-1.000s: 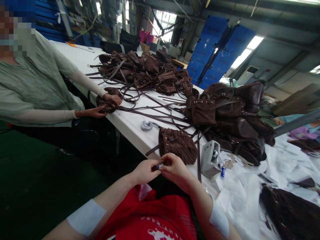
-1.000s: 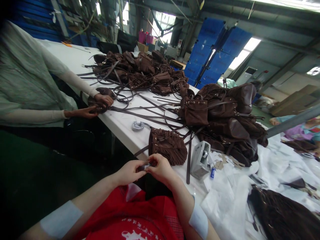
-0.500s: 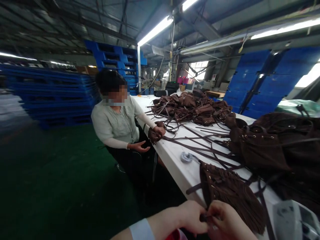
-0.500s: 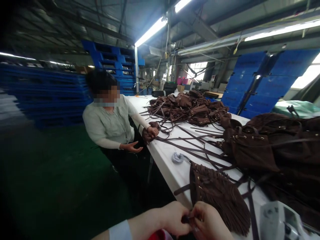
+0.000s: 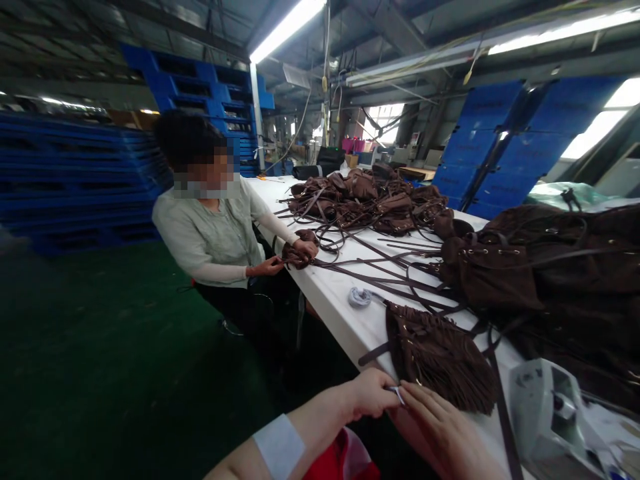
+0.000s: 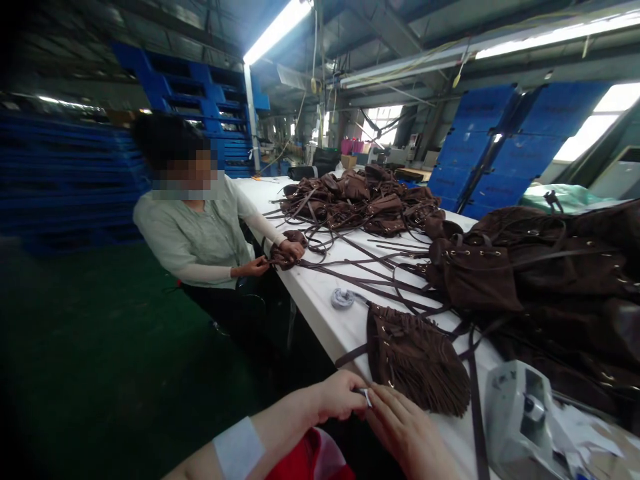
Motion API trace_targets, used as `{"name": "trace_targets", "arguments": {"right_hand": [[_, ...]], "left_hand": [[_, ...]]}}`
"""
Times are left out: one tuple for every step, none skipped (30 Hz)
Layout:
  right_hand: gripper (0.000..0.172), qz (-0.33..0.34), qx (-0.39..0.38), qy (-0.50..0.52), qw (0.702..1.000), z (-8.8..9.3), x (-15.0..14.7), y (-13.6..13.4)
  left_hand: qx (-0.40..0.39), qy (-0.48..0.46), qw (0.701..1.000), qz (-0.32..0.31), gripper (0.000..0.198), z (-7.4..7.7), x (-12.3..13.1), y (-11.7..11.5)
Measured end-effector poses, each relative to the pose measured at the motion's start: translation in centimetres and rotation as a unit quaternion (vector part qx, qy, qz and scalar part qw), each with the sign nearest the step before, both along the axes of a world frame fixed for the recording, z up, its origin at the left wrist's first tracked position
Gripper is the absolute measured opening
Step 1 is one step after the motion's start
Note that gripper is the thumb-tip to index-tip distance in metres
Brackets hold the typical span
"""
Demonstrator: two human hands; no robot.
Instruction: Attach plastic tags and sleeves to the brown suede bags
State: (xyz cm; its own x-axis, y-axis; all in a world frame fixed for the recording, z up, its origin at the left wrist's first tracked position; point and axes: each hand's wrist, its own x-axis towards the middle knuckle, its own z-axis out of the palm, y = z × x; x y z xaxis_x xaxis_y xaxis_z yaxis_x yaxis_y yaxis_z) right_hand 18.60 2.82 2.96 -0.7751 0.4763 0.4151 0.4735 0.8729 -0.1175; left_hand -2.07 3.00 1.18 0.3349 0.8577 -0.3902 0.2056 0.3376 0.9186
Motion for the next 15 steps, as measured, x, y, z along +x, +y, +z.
{"name": "trace_targets", "arguments": {"right_hand": [[0.050,0.003,-0.001,0.009,1.000,-0.1,0.1,0.1],[0.047,0.003,-0.007,0.024,1.000,-0.2,0.2,0.1],[0.044,0.000,-0.024,0.041,0.999,-0.2,0.1,0.1],[0.041,-0.002,-0.040,0.061,0.997,-0.2,0.0,0.0],[0.040,-0.017,-0.058,0.083,0.995,-0.3,-0.1,0.0],[0.039,-0.037,-0.085,0.099,0.991,-0.4,-0.2,0.0],[0.038,-0.051,-0.104,0.121,0.986,-0.7,-0.3,0.0],[0.038,-0.059,-0.119,0.140,0.981,-0.9,-0.4,-0.1],[0.039,-0.067,-0.130,0.157,0.977,-1.1,-0.5,-0.2],[0.039,-0.074,-0.138,0.169,0.973,-1.2,-0.6,-0.5],[0.040,-0.081,-0.143,0.173,0.971,-1.3,-0.8,-0.8],[0.040,-0.088,-0.145,0.174,0.970,-1.3,-0.8,-1.2],[0.041,-0.098,-0.145,0.170,0.970,-1.3,-0.8,-1.7],[0.041,-0.109,-0.142,0.167,0.970,-1.2,-0.6,-2.1],[0.042,-0.124,-0.134,0.167,0.969,-1.1,-0.2,-2.6]], "left_hand": [[-0.004,-0.017,1.000,0.000,0.022,0.4,-0.1,0.0],[-0.006,-0.034,0.999,-0.003,0.025,0.7,-0.1,0.0],[-0.006,-0.050,0.999,-0.004,0.030,1.0,-0.2,0.0],[-0.006,-0.065,0.998,-0.007,0.034,1.1,-0.3,0.1],[-0.005,-0.077,0.997,-0.012,0.036,1.2,-0.3,0.2],[-0.005,-0.087,0.996,-0.018,0.037,1.1,-0.3,0.3],[-0.006,-0.097,0.995,-0.024,0.038,1.0,-0.3,0.5],[-0.006,-0.105,0.994,-0.028,0.039,0.8,-0.2,0.6],[-0.006,-0.111,0.993,-0.030,0.040,0.7,-0.1,0.7],[-0.007,-0.114,0.993,-0.030,0.040,0.6,0.0,0.7],[-0.008,-0.115,0.993,-0.029,0.040,0.6,0.1,0.7],[-0.009,-0.114,0.993,-0.027,0.039,0.5,0.3,0.6],[-0.011,-0.111,0.993,-0.025,0.039,0.5,0.5,0.5],[-0.013,-0.107,0.994,-0.024,0.039,0.5,0.6,0.4],[-0.015,-0.103,0.994,-0.022,0.039,0.4,0.8,0.4]]}}
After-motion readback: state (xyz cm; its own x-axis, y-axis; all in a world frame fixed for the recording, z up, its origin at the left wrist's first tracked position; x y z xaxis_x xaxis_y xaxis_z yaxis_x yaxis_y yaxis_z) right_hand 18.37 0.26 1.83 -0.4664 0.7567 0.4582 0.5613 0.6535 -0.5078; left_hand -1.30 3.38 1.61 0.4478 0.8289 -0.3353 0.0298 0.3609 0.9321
